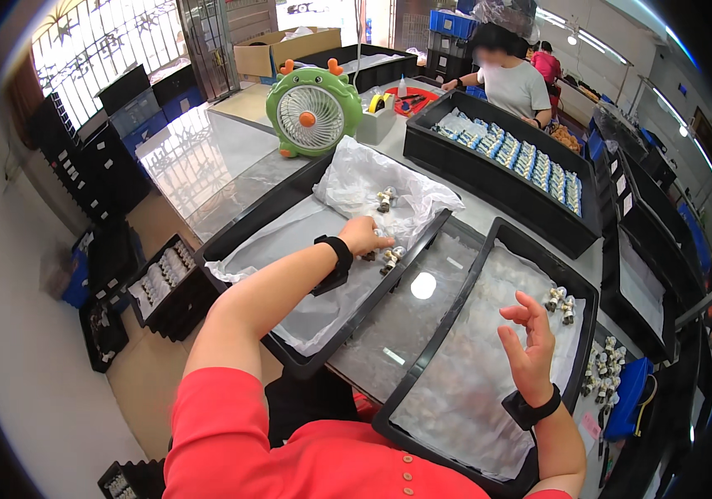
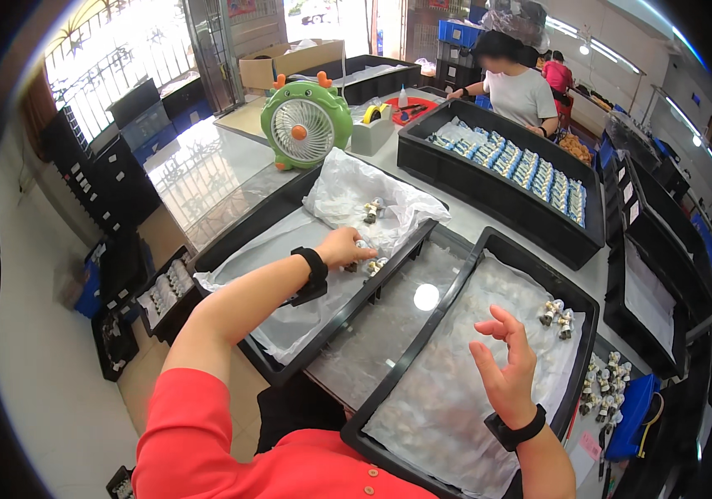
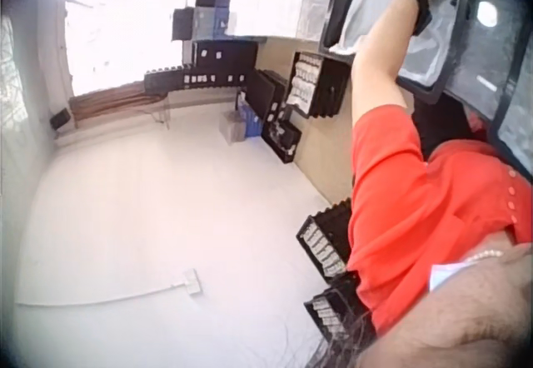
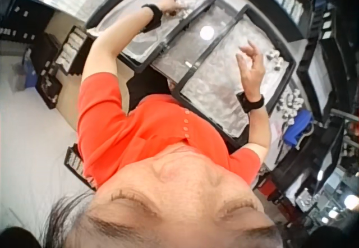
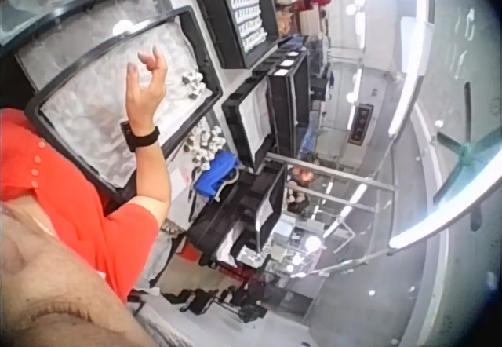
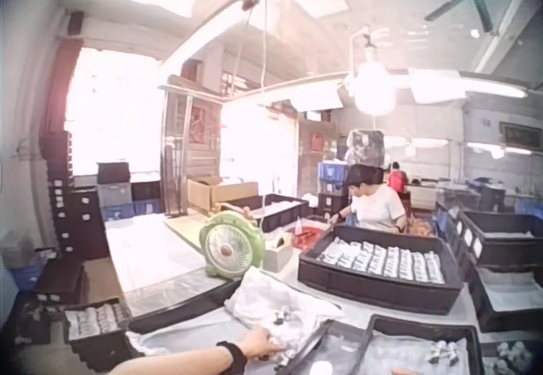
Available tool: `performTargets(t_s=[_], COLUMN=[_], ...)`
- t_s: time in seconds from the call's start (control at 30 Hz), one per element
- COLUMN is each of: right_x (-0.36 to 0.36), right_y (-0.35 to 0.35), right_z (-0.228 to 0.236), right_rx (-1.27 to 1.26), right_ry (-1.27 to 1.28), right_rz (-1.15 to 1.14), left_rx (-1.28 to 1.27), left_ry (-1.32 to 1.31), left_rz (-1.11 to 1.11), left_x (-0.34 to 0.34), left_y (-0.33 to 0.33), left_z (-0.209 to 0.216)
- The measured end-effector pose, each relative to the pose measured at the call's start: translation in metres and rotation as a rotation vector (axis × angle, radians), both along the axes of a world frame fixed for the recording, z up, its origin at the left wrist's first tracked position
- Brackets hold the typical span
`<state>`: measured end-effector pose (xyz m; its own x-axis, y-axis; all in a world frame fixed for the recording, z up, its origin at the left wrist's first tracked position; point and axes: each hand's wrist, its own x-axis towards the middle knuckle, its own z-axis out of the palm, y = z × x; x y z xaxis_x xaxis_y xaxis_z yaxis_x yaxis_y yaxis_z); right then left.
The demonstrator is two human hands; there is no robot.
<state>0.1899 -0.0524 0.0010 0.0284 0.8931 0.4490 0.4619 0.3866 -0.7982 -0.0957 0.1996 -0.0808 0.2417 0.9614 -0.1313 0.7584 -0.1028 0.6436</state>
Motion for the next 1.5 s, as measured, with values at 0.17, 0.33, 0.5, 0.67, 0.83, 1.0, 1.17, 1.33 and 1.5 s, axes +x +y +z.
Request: performTargets(t_s=[0.17,0.33,0.5,0.67,0.83,1.0,1.17,1.33,1.5], right_x=[0.001,0.001,0.002,0.002,-0.001,-0.001,0.013,0.078,0.141], right_y=[-0.001,0.000,0.001,0.002,0.002,0.004,0.013,0.056,0.073], right_z=[0.002,0.001,-0.001,-0.002,0.001,-0.001,-0.019,-0.046,-0.062], right_rx=[-0.001,0.000,0.003,-0.008,0.000,-0.025,-0.111,-0.139,-0.449], right_ry=[0.012,-0.012,-0.011,-0.041,-0.084,-0.135,-0.233,-0.588,-0.882], right_rz=[0.002,0.000,-0.012,-0.009,-0.013,-0.006,0.034,-0.146,-0.566], left_rx=[-0.123,-0.066,-0.082,-0.268,-0.218,-0.151,-0.240,-0.115,-0.568], left_ry=[-0.023,-0.132,-0.366,-0.317,-0.253,-0.312,-0.288,-0.466,-0.951], left_rz=[0.008,-0.015,0.023,0.178,0.107,0.061,0.062,0.123,-0.163], left_x=[0.010,-0.005,-0.006,-0.005,-0.003,-0.002,-0.007,-0.002,0.025], left_y=[-0.013,0.005,0.009,-0.014,-0.014,-0.005,-0.007,-0.040,-0.129], left_z=[0.018,-0.014,-0.033,-0.001,0.000,-0.023,-0.017,0.035,0.104])
